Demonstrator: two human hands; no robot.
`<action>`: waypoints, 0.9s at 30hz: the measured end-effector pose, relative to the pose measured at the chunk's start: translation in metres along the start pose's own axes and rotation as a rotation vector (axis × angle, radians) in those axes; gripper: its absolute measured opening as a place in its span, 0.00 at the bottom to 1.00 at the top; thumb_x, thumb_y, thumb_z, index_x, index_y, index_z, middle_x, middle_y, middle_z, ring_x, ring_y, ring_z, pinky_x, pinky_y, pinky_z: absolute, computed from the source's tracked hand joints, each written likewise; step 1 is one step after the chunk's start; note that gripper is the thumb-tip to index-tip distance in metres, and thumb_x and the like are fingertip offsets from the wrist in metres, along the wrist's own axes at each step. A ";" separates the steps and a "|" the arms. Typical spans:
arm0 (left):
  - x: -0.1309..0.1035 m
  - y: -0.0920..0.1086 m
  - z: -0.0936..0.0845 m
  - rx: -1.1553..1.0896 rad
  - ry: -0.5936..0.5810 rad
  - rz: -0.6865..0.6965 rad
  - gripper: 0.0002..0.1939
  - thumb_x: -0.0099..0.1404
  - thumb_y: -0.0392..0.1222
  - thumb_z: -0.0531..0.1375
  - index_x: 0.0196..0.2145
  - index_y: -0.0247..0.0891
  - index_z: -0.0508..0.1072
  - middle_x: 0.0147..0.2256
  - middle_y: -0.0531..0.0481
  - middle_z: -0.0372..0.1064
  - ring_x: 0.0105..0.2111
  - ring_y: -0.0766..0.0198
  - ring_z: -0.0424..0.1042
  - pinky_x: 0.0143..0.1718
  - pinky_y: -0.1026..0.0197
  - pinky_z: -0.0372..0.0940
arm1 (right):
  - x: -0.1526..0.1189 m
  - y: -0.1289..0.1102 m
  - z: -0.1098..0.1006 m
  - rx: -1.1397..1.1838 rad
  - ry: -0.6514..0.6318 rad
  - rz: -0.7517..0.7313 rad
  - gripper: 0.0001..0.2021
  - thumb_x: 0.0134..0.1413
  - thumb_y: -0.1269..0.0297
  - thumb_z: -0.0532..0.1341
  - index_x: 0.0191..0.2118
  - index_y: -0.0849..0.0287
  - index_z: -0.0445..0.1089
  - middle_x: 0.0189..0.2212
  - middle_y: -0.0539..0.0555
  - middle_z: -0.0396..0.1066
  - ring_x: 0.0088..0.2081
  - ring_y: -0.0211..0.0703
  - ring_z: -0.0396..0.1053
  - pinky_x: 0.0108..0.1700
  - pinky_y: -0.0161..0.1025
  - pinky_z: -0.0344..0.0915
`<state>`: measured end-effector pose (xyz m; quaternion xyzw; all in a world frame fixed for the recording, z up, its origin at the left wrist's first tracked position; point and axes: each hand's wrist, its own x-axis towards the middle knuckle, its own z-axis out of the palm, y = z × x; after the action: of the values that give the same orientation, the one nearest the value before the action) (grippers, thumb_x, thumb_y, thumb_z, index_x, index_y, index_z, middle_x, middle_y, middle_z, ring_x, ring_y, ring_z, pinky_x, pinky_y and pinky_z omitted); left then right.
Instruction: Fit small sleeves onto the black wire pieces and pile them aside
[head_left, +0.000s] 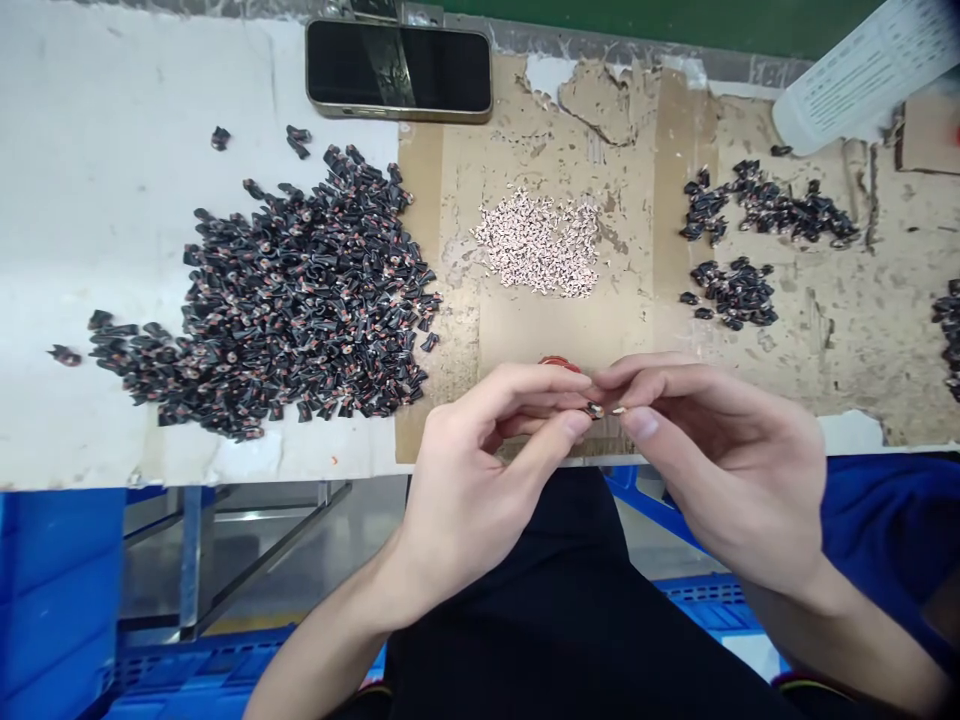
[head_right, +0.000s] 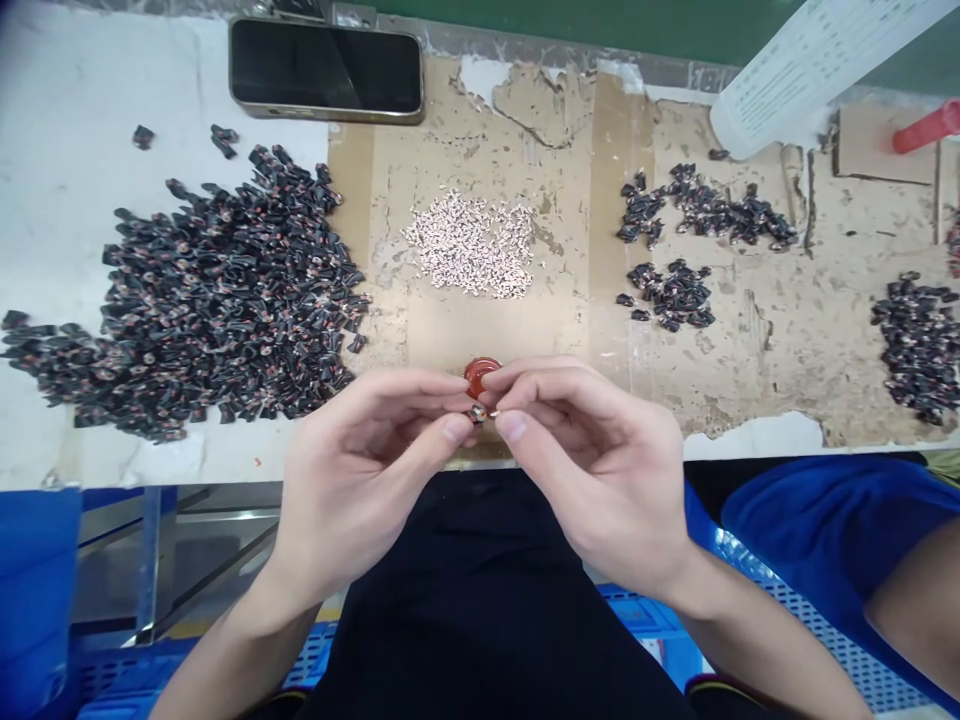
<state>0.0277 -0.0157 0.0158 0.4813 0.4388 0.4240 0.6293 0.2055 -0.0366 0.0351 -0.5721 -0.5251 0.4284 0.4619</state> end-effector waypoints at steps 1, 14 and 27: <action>0.000 0.000 0.000 0.005 0.003 0.000 0.08 0.71 0.33 0.68 0.46 0.44 0.79 0.42 0.58 0.83 0.42 0.72 0.83 0.46 0.75 0.77 | 0.000 0.000 0.000 -0.007 0.000 -0.008 0.08 0.62 0.75 0.68 0.38 0.54 0.79 0.42 0.50 0.82 0.43 0.36 0.81 0.47 0.29 0.79; 0.001 0.011 0.004 0.009 0.075 -0.016 0.07 0.68 0.31 0.69 0.40 0.42 0.79 0.37 0.56 0.83 0.34 0.69 0.83 0.38 0.72 0.79 | 0.004 0.006 0.003 0.045 -0.014 -0.044 0.10 0.57 0.76 0.72 0.39 0.51 0.82 0.41 0.50 0.83 0.42 0.40 0.82 0.42 0.33 0.82; 0.005 0.010 0.016 -0.283 0.005 -0.229 0.13 0.62 0.41 0.74 0.39 0.39 0.75 0.31 0.52 0.80 0.29 0.65 0.83 0.35 0.66 0.80 | -0.001 0.022 -0.011 -0.106 0.021 -0.241 0.15 0.53 0.76 0.73 0.42 0.47 0.84 0.38 0.51 0.85 0.39 0.48 0.84 0.39 0.41 0.85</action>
<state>0.0434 -0.0130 0.0270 0.3339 0.4281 0.4083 0.7339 0.2207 -0.0388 0.0154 -0.5327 -0.6073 0.3355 0.4846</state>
